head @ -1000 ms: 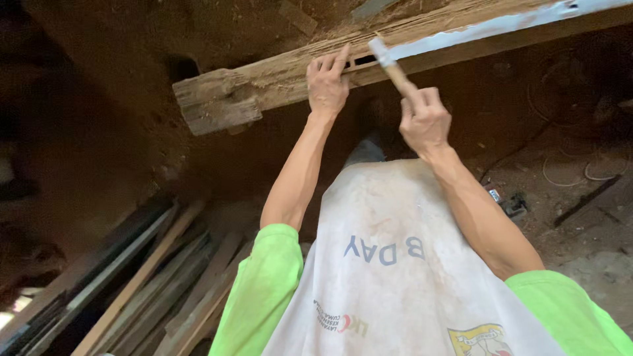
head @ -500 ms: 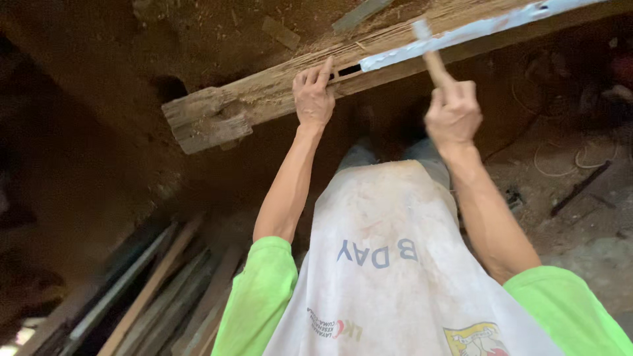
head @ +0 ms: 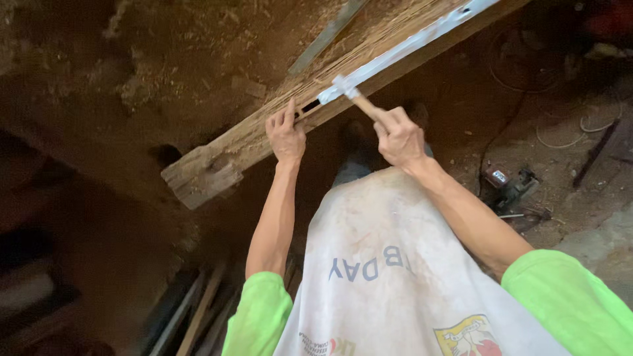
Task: The person applies a white substance to a long wooden plank using a brush, then uses a small axe to chip and smooth the plank's surface. The person works on a single plank throughout the clip, repeatedly applying the substance and chipping away at the wood.
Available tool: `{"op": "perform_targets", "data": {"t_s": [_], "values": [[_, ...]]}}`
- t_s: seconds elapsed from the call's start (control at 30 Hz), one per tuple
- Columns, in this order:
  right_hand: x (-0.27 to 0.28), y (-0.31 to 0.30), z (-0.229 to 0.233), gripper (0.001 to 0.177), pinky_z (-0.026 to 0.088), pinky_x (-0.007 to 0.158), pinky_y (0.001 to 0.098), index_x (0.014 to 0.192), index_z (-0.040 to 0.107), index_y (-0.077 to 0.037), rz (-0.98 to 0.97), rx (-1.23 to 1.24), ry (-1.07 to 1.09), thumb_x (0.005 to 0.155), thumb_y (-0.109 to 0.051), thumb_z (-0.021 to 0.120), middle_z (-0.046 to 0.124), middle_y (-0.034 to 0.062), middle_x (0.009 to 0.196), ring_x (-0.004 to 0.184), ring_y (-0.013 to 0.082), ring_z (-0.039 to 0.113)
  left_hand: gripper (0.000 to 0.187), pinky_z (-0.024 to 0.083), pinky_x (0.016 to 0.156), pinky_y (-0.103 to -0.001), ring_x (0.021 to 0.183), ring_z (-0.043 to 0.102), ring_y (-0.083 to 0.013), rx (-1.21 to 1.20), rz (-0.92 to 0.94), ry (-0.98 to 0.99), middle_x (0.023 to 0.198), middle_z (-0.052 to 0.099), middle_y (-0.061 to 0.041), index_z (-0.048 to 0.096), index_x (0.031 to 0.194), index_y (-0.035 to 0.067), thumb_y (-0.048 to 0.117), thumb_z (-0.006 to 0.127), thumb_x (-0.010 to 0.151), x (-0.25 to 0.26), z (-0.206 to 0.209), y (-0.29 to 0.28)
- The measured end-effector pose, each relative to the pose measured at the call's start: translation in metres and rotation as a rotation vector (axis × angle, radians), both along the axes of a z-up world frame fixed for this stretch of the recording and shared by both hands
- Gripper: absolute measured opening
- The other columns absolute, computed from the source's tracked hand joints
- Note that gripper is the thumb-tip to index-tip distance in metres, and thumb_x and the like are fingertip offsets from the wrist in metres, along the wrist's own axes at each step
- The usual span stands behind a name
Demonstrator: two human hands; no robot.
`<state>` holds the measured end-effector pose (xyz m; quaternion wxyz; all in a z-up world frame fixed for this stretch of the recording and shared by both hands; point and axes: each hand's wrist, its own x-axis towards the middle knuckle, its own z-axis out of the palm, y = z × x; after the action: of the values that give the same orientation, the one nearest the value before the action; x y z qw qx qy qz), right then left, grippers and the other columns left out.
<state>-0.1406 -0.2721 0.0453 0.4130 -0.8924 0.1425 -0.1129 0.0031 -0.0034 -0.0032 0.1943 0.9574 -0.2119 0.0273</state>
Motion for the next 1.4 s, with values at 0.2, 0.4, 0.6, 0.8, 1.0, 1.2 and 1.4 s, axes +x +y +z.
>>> {"op": "perform_targets", "data": {"t_s": [0.2,0.4,0.6,0.8,1.0,1.2,1.4], "values": [[-0.007,-0.094,-0.036,0.01,0.06,0.085,0.0435,0.109,0.064,-0.016,-0.063,-0.394,-0.062,0.103,-0.01,0.071,0.065,0.0091,0.107,0.101,0.0319,0.068,0.061,0.046,0.102,-0.045,0.11,0.058,-0.0321,0.036,0.006,-0.011,0.118,0.071,-0.006,0.065,0.141,0.017,0.003,0.073,0.082,-0.001,-0.004,0.001],[-0.025,-0.176,-0.049,0.033,0.058,0.079,0.0439,0.134,0.069,-0.002,-0.451,-0.253,0.003,0.102,-0.002,0.066,0.063,0.0174,0.11,0.094,0.0315,0.067,0.061,0.044,0.101,-0.045,0.11,0.056,-0.0304,0.12,0.027,0.013,0.117,0.069,-0.008,0.063,0.144,0.016,0.017,0.083,0.087,0.0,-0.01,0.002],[-0.031,-0.09,-0.001,0.02,0.056,0.072,0.0477,0.108,0.07,-0.003,-0.103,0.019,0.07,0.089,-0.007,0.066,0.067,0.0211,0.093,0.081,0.0388,0.067,0.063,0.042,0.105,-0.047,0.112,0.059,-0.0291,0.167,0.044,-0.022,0.119,0.071,-0.006,0.065,0.14,0.017,0.005,0.075,0.08,-0.004,0.003,-0.006],[0.018,-0.202,0.034,0.026,0.056,0.073,0.0536,0.122,0.072,-0.007,0.012,-0.342,0.097,0.1,-0.009,0.058,0.07,0.0234,0.097,0.086,0.0431,0.068,0.048,0.042,0.105,-0.049,0.115,0.058,-0.0335,0.125,0.077,-0.054,0.12,0.07,-0.007,0.068,0.131,0.014,0.006,0.073,0.084,-0.012,0.004,-0.013],[0.079,-0.289,0.071,0.02,0.059,0.067,0.0539,0.103,0.077,-0.009,0.2,-0.761,0.582,0.094,-0.022,0.064,0.073,0.0237,0.086,0.073,0.0408,0.073,0.048,0.043,0.106,-0.051,0.119,0.059,-0.0315,0.143,0.122,-0.103,0.119,0.069,-0.005,0.069,0.129,0.017,0.0,0.068,0.084,-0.022,-0.009,-0.014],[0.103,-0.177,0.086,0.018,0.06,0.073,0.0489,0.103,0.08,-0.019,0.483,-0.667,0.702,0.09,-0.023,0.067,0.076,0.0169,0.09,0.083,0.0342,0.075,0.046,0.037,0.113,-0.059,0.123,0.056,-0.0308,0.127,0.205,-0.148,0.125,0.067,0.0,0.069,0.126,0.022,0.004,0.07,0.084,-0.036,-0.014,-0.019],[0.091,-0.064,0.061,0.025,0.059,0.074,0.0496,0.11,0.077,-0.018,0.588,-0.401,0.461,0.091,-0.016,0.061,0.076,0.0153,0.098,0.089,0.0348,0.074,0.046,0.039,0.112,-0.058,0.122,0.058,-0.0275,0.166,0.205,-0.201,0.123,0.069,0.002,0.068,0.125,0.023,0.003,0.07,0.083,-0.033,-0.015,-0.019]]}}
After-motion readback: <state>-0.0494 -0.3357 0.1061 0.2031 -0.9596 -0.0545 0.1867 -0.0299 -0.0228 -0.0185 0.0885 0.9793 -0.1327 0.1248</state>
